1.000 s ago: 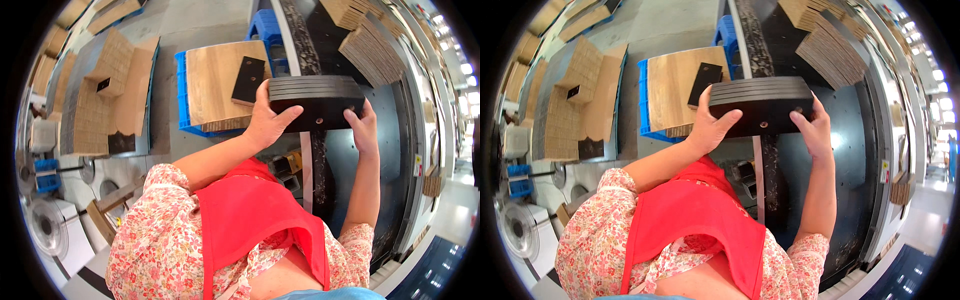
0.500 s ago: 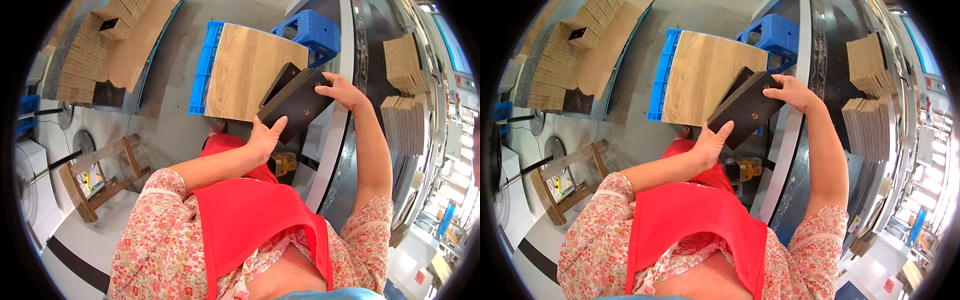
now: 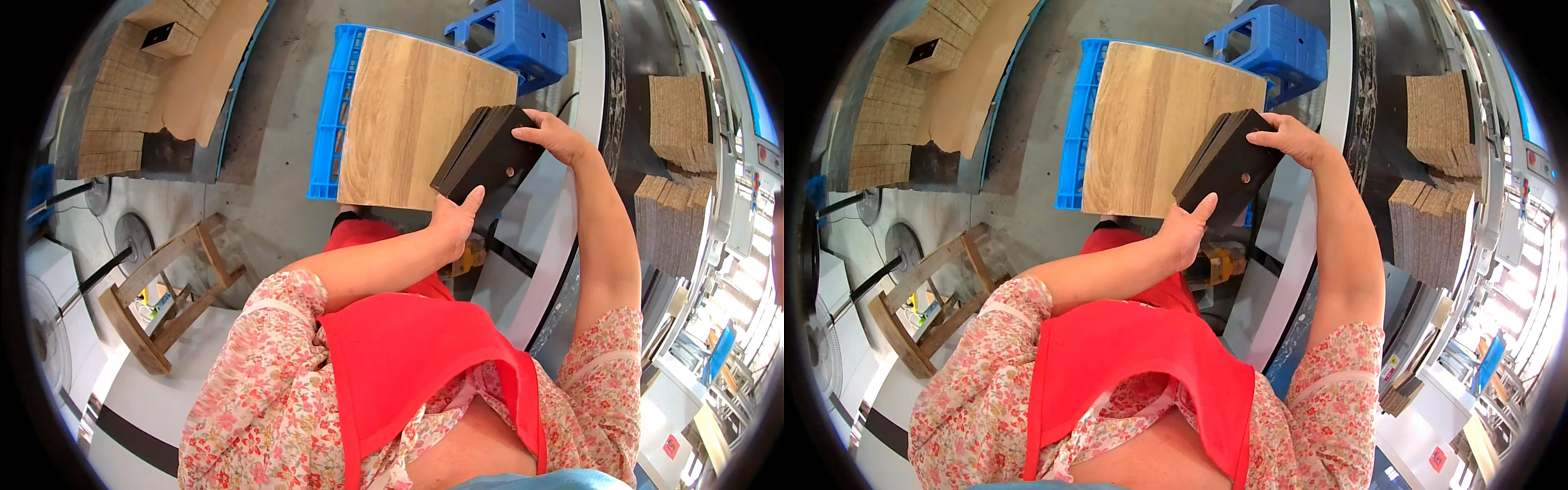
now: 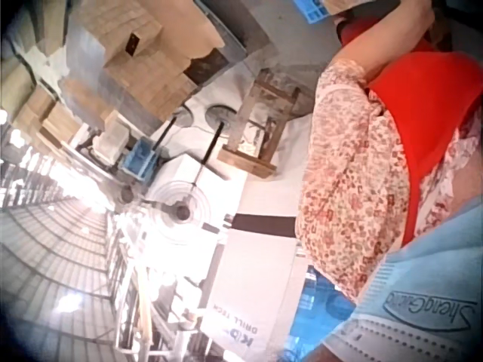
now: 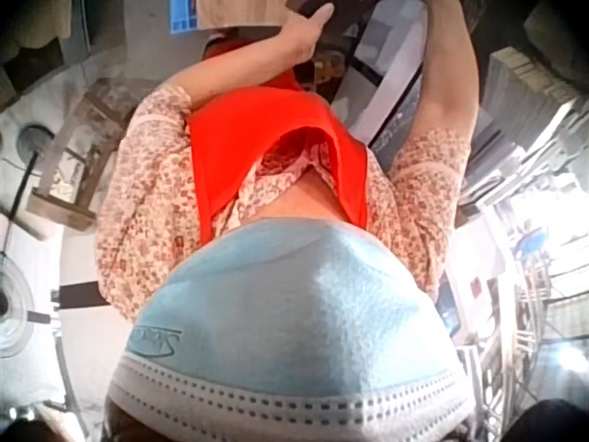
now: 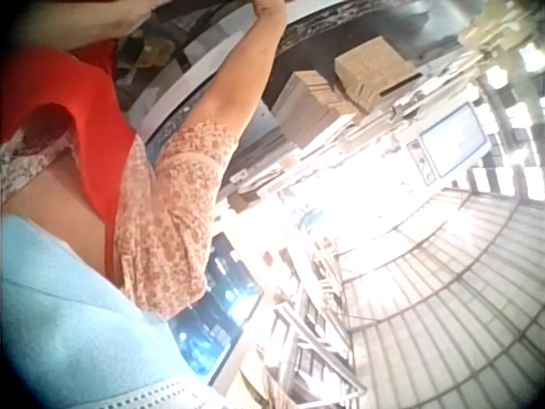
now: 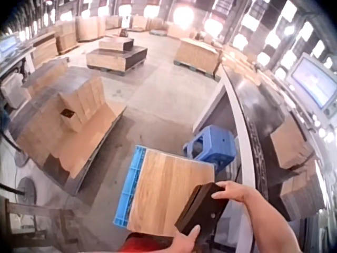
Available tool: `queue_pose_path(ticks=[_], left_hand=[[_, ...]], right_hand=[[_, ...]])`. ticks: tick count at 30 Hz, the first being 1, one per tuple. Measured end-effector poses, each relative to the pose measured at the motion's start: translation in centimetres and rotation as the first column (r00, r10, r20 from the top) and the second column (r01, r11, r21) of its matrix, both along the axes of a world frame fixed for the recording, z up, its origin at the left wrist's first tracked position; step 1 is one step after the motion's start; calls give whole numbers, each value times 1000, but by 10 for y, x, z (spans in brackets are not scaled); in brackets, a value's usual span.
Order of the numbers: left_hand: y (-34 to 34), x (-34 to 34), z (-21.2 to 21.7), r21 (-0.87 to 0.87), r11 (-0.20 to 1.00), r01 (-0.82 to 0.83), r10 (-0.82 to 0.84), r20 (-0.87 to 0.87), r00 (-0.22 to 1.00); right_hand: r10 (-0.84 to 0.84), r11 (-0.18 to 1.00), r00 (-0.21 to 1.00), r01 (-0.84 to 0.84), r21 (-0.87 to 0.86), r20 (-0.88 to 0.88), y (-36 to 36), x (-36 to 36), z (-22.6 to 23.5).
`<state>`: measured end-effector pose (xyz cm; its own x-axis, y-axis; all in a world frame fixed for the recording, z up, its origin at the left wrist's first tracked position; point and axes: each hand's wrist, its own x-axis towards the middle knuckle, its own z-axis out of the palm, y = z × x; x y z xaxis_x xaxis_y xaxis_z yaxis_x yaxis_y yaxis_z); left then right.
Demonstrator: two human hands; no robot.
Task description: The person assembles dark wood panels by hand on a workstation, checking their alignment and then stacking them on a blue pallet.
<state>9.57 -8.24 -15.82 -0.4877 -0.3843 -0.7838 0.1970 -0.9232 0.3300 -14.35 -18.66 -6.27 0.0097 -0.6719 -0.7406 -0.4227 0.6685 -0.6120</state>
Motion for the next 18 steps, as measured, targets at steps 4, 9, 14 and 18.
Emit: queue_pose_path(ticks=[4,9,14,18], left_hand=[[-7,1,2,9,1000,15,-15,2,1000],[-7,2,5,0,998,59,-59,10,998],[-9,-2,5,104,990,95,-106,102,989],[-30,31,36,66,974,216,-198,-209,958]], right_hand=[[-12,999,1000,12,30,21,-4,0,-8],[23,999,1000,-23,-23,2,-1,-5,-16],[49,995,995,-56,-80,-88,0,0,-16],[-89,943,934,-32,-333,-345,10,17,-13]])
